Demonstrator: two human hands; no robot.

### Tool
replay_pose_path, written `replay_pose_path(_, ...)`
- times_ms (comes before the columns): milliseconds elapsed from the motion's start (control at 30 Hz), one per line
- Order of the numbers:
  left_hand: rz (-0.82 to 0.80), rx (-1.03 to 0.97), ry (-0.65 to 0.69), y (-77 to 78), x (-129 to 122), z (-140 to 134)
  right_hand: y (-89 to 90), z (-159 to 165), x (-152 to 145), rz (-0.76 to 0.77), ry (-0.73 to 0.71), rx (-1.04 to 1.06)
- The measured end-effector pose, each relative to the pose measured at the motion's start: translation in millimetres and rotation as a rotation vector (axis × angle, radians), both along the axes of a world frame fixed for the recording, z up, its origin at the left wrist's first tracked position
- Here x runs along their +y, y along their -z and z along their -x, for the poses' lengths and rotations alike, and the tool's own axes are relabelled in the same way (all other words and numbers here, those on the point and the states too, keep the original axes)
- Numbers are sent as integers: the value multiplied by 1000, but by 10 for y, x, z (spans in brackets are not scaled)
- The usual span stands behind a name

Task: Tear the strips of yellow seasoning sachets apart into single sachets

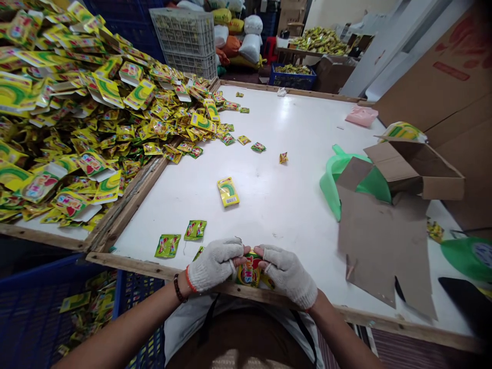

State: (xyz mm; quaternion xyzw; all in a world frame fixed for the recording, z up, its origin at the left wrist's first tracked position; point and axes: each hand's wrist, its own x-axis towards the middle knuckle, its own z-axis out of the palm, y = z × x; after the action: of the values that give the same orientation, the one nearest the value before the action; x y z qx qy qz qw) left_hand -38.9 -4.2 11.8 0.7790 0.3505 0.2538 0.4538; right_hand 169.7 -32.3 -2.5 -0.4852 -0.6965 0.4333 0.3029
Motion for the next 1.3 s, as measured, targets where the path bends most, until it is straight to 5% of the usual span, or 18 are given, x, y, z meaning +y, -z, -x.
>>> replay_pose_path(167,-149,124,51,-174,284,34,31,120,91,119,191,28)
replay_pose_path(267,-236,385,-189,-354,736,59,-45,441,115,235,392,197)
replay_pose_path(333,-195,629,-378,-422,1063,45,-128,747,30,254,216,277)
replay_pose_path(433,-49,882,-543,-386,1419,-51,-237,1136,-161,298,-388,241)
replay_pose_path(500,4,909,-578,-302,1504,-129,-249,1217,-226,303,-525,173)
replay_pose_path(633,40,775,-571,-161,1321,-186,-124,870,-89,286,-124,152)
replay_pose_path(767,381,53,-266,-111,825,-178,-1,323,152,308,371,285)
replay_pose_path(833,556,-295,-76,-85,545,-214,7,166,217,252,352,335)
replay_pose_path(900,615,-434,-40,-46,304,-267,-3,121,230,194,286,308)
replay_pose_path(1100,458,-370,-463,115,-6,-308,74,299,70,239,311,121)
replay_pose_path(1300,605,-481,-522,186,-71,-241,191,295,-78,280,362,406)
